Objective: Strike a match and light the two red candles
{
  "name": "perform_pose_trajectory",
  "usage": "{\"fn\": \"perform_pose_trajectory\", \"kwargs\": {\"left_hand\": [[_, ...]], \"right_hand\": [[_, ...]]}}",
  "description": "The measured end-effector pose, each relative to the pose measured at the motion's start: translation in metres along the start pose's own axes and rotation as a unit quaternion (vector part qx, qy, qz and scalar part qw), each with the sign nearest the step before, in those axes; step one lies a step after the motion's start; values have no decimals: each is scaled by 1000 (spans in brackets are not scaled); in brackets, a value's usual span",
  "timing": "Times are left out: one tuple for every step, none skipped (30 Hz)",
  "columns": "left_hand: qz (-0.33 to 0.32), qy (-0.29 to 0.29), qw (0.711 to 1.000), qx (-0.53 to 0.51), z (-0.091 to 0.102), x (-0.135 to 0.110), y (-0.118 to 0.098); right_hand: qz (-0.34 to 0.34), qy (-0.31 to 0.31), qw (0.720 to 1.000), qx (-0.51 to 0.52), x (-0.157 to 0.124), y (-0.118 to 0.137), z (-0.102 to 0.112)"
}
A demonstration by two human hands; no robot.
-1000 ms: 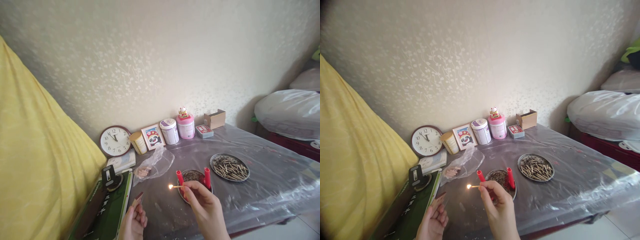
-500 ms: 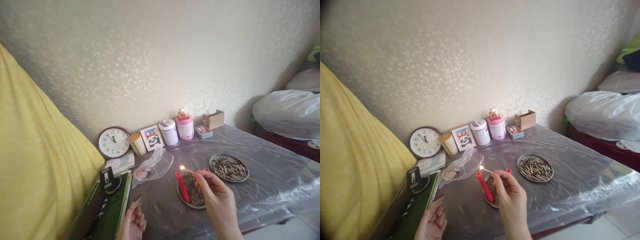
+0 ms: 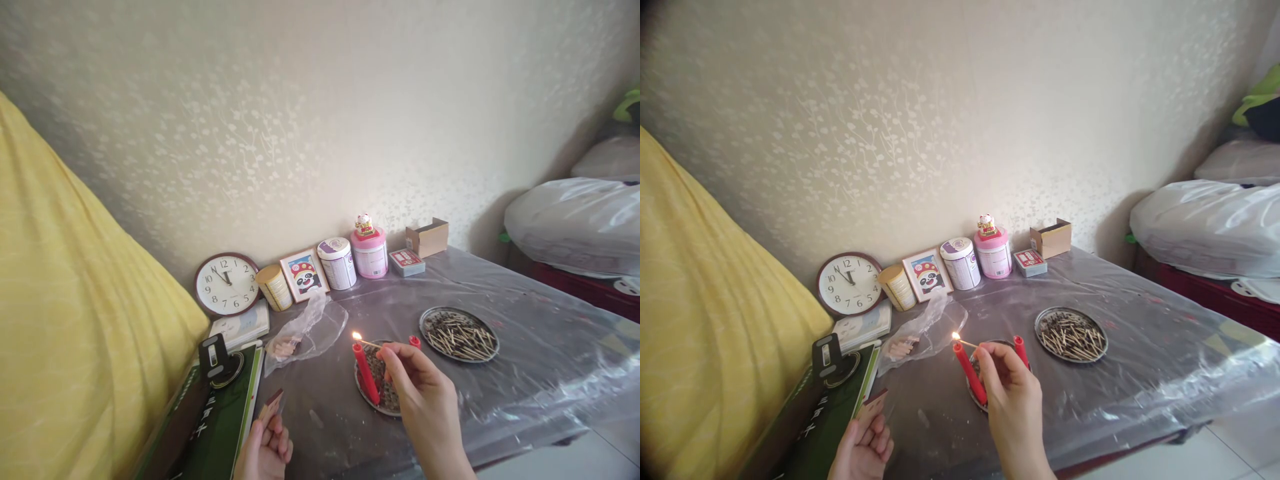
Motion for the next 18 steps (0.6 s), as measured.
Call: {"fn": "perform_pose_trajectory", "kwargs": {"left_hand": [[1,0,1000,-2,0,0,0],[1,-1,1000,-4,1,1,1],[2,-3,1000,-6,1,1,1],[4,-5,1000,-8,2,2,1],[7,-8,1000,-11,2,2,1],[11,-9,1000,-13,2,2,1],[12,-8,1000,-15,2,1,1],[12,-7,1000,-16,2,1,1],[9,-4,1000,-17,1,0,1],[4,-1,1000,-17,1,-1,0],[1,0,1000,-16,0,-1,0],[0,0,1000,-15,0,-2,0],[0,-1,1000,-15,-1,-2,0],[2,-3,1000,-14,-1,-2,0],[4,-4,1000,-14,-1,-2,0],[6,-6,1000,-15,-1,-1,1],[7,-8,1000,-16,0,-1,1],[6,-8,1000,-16,0,0,1]], "right_hand": [[-3,1,1000,0,0,-1,0],[-5,3,1000,-1,0,-2,0],[-8,5,1000,-2,-1,-3,0],[-10,6,1000,-2,-1,-3,0],[-12,7,1000,-2,-1,-4,0],[-14,8,1000,-3,-1,-4,-1],[-16,7,1000,-5,-1,-4,-1],[-17,6,1000,-7,-1,-3,-1],[-17,5,1000,-8,0,-3,-1],[-18,2,1000,-8,0,-3,-1],[-20,1,1000,-7,0,-3,-2],[-22,1,1000,-5,0,-4,-2],[-25,2,1000,-2,0,-4,-2],[-28,2,1000,0,1,-5,-2],[-31,3,1000,1,1,-5,-2],[-33,3,999,0,1,-6,-2],[-34,2,999,-3,1,-7,-2],[-36,0,999,-6,1,-7,-1]]}}
Point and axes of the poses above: each hand's wrist, its own x-axis towards the middle knuckle, its own z-axis out of the back of the hand, y = z × x, the point moved 2 cm from there along x, towards the middle knuckle, and after that the axes turned 10 degrees about x, right-handed, at the moved point
